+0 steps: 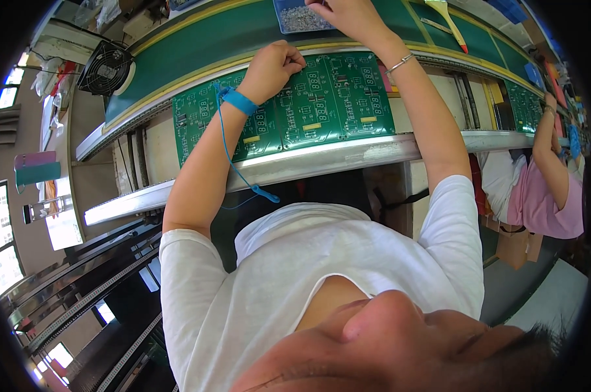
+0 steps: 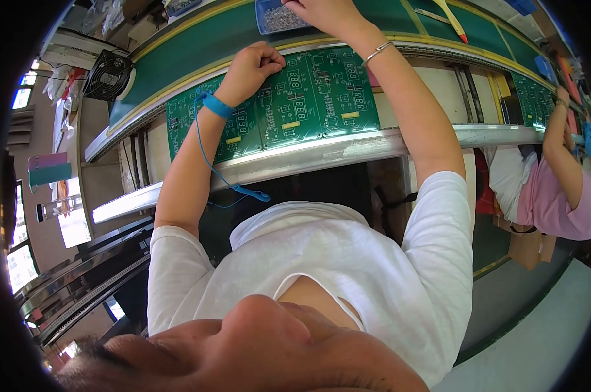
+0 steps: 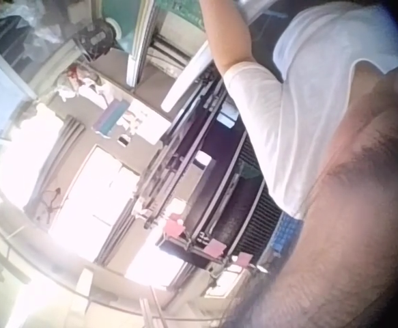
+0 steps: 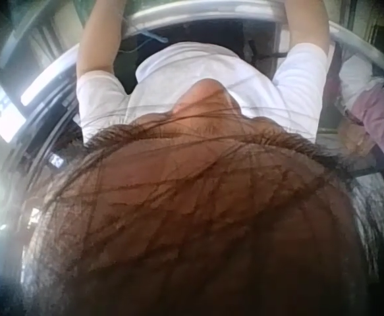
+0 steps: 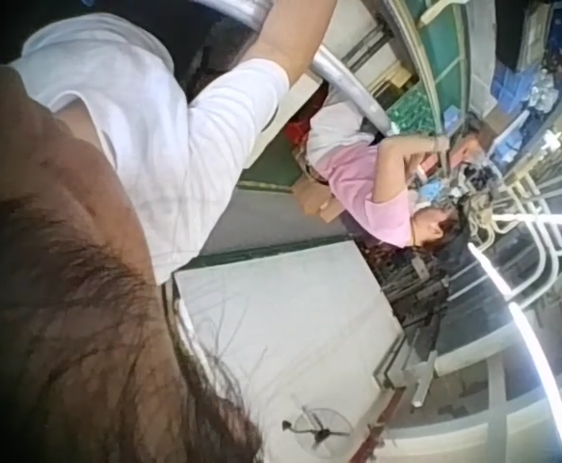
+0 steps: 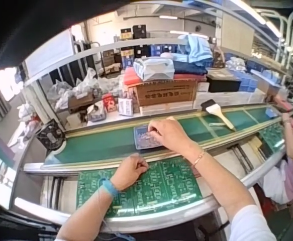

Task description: The person is manually inserting electronic components into a printed circuit board on an assembly line.

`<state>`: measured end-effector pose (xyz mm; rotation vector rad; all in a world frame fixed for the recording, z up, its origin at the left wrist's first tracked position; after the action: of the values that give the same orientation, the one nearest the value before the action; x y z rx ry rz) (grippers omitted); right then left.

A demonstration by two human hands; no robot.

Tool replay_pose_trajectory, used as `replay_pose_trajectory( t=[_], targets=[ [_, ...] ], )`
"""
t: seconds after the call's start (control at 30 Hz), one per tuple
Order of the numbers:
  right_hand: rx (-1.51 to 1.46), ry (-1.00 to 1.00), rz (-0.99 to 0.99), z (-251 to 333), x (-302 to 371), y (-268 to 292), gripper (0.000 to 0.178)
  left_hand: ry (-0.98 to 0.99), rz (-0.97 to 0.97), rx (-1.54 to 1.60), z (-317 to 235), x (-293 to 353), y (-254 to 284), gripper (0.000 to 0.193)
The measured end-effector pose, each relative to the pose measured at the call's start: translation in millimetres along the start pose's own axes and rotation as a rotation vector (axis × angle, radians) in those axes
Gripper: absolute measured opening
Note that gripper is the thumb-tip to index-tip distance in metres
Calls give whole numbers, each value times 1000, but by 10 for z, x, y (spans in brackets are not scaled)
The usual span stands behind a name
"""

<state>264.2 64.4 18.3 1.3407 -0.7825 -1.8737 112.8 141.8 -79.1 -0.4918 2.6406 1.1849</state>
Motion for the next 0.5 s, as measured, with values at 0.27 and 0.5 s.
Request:
replay_pose_trajectory(
  t=[0.27, 0.5],
  targets=[
    [-230, -214, 166, -371, 481, 321, 17, -29, 50, 2, -166, -67, -32, 10],
    [-465, -261, 205, -571, 726, 157, 15, -100, 55, -22, -130, 25, -5, 9]
  ],
)
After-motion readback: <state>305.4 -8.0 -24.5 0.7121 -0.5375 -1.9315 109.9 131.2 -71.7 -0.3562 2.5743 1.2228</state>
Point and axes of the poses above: each hand's wrist, its own x-axis away from the middle knuckle, its own y-axis out of the back of the hand, z = x × y, the point moved 6 cm from there along -x, towards the middle knuckle, and after that the axes turned 8 degrees about -y, right-handed, at the moved point
